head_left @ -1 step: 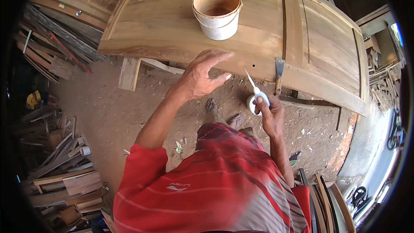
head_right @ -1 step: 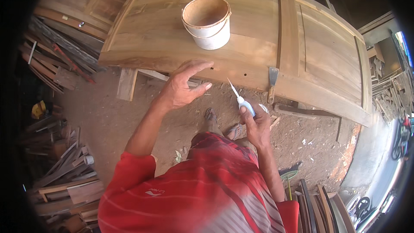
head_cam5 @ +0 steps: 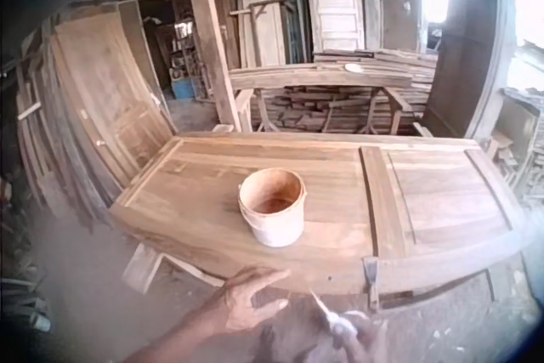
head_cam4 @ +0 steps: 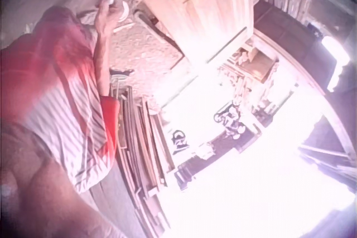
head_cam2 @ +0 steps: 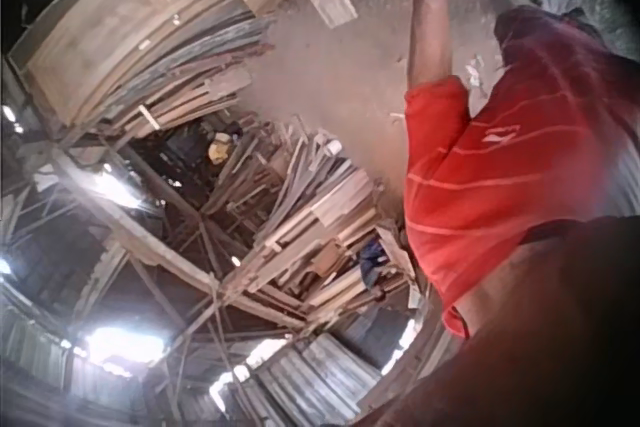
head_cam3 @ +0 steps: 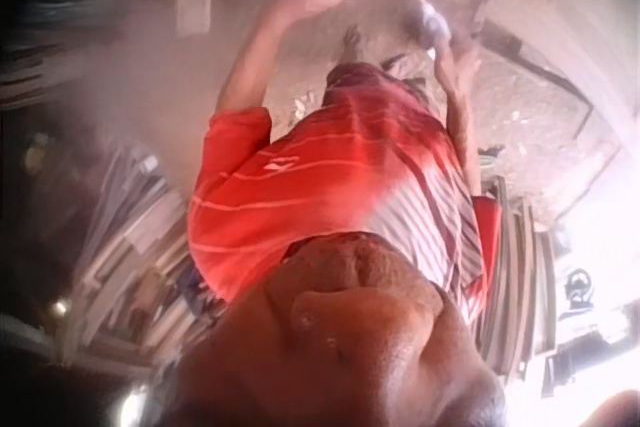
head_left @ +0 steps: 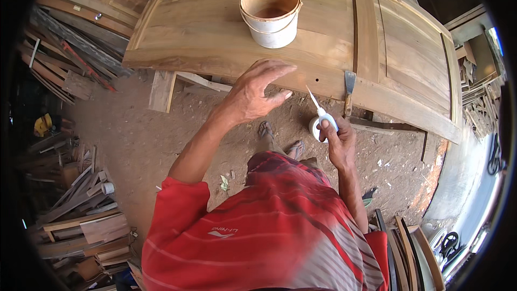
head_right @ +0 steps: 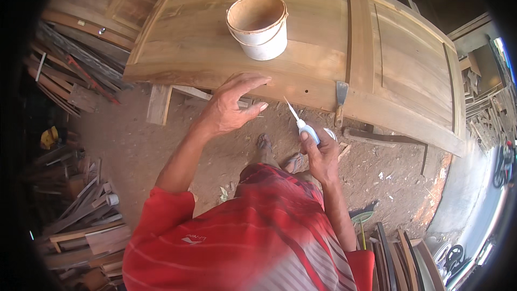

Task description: The person fills holes in a wooden panel by putting filler from a bucket and glue from a bottle into the holes, pressing the mixture in by hand, and smoothing it with a scraper.

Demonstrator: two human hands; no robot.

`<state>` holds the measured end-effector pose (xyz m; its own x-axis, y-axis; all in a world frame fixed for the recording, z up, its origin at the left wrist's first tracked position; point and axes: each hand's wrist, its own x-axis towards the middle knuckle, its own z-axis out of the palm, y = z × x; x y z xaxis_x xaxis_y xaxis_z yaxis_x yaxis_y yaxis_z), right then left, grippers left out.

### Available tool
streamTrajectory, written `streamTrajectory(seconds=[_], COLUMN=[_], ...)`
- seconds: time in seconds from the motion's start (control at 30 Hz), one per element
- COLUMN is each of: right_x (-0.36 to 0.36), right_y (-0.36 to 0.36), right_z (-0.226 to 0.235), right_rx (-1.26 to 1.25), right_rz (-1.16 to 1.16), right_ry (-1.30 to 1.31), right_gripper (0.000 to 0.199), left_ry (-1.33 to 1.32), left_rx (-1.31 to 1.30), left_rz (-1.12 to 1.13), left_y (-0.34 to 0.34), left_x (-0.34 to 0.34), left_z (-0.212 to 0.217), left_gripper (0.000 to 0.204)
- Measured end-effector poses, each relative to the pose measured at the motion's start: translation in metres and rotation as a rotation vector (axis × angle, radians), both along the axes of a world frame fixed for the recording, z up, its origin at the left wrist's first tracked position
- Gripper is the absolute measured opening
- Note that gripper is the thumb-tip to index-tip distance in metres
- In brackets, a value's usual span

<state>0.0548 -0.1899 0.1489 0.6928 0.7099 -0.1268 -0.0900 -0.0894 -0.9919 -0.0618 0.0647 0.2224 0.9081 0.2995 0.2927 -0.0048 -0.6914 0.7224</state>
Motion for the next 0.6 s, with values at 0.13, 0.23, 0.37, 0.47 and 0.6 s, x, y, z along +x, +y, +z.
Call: streamTrajectory(seconds=[0.13,0.23,0.37,0.47,0.6], right_x=[-0.006,-0.010,-0.009,-0.007,-0.006], right_y=[-0.018,-0.028,-0.037,-0.040,-0.042], right_z=[0.001,0.000,-0.004,-0.005,-0.011], right_rx=[-0.026,-0.016,-0.054,-0.087,-0.065], right_rz=[-0.007,0.001,0.018,0.042,0.010], right_ry=[0.052,0.063,0.084,0.078,0.015], right_gripper=[0.037,0.038,0.039,0.040,0.031], left_ry=[0.015,0.003,-0.010,0.000,-0.002], left_rx=[0.123,0.264,0.359,0.413,0.514], left_rz=[-0.116,-0.189,-0.287,-0.327,-0.343], left_y=[-0.012,-0.016,-0.018,-0.019,-0.024], left_x=[0.009,0.015,0.021,0.025,0.028], left_z=[-0.007,-0.015,-0.024,-0.024,-0.018], left_gripper=[0.044,0.038,0.027,0.019,0.019])
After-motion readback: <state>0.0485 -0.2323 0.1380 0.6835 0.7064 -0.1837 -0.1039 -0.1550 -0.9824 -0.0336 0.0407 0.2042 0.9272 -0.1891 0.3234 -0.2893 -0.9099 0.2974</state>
